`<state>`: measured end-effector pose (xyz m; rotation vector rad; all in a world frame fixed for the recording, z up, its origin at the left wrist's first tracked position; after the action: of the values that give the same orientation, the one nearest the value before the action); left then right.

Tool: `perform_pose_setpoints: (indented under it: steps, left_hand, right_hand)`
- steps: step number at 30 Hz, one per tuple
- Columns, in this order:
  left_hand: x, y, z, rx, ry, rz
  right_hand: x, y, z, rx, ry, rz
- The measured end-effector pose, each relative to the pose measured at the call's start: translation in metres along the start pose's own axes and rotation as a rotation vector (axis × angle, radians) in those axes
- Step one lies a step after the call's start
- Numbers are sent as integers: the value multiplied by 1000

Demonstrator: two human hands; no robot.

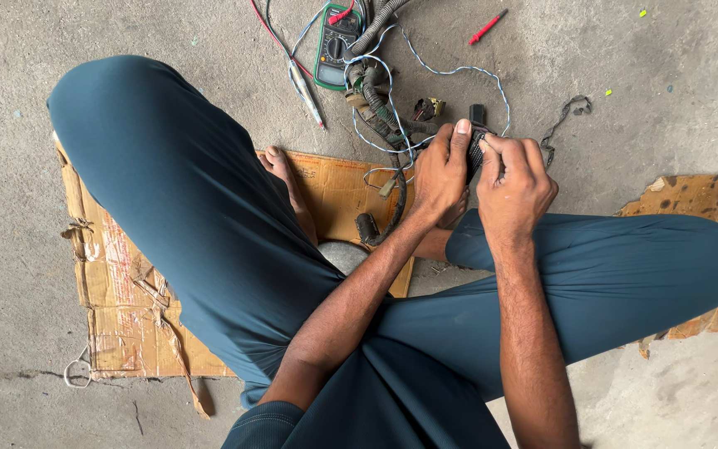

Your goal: The person sits on cardboard on the garage floor and works on a car wiring harness, inserting individual wires into a black connector by hand while a multimeter stays connected to the harness. Another person works on the same harness nearby.

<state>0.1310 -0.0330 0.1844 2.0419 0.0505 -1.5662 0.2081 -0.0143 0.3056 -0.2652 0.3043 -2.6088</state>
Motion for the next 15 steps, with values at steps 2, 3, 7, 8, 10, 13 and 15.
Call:
perform_pose_setpoints:
  steps: [2, 3, 7, 8, 10, 13, 15]
  left_hand:
    - [2, 1, -1, 7, 0, -2]
    - [4, 1, -2, 21, 8, 24]
    - [8, -2, 1, 9, 54, 41]
    - [9, -3, 1, 7, 50, 44]
    - [10, -5, 2, -3, 45, 45]
    - [12, -5, 0, 5, 37, 63]
    - [12, -7, 0, -8, 36, 42]
  right_hand:
    - [2, 0, -1, 17, 83, 12]
    - [1, 0, -1, 25, 67, 0]
    - [1, 0, 0, 41, -16, -11]
    - [2, 1, 0, 46, -42, -4]
    - [3, 0, 1, 32, -64, -5]
    - [3, 1, 2, 45, -86, -16]
    - [3, 1, 1, 41, -90, -11]
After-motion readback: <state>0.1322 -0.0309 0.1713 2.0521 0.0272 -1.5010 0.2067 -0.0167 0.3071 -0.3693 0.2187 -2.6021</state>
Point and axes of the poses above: each hand's wrist, its own y-axis away from the middle knuckle, its own z-axis out of the back of the hand, x = y × z, the point moved 4 cm from there along -y, towards the middle knuckle, and after that the axes turned 9 degrees about y, right-handed, at the moved point
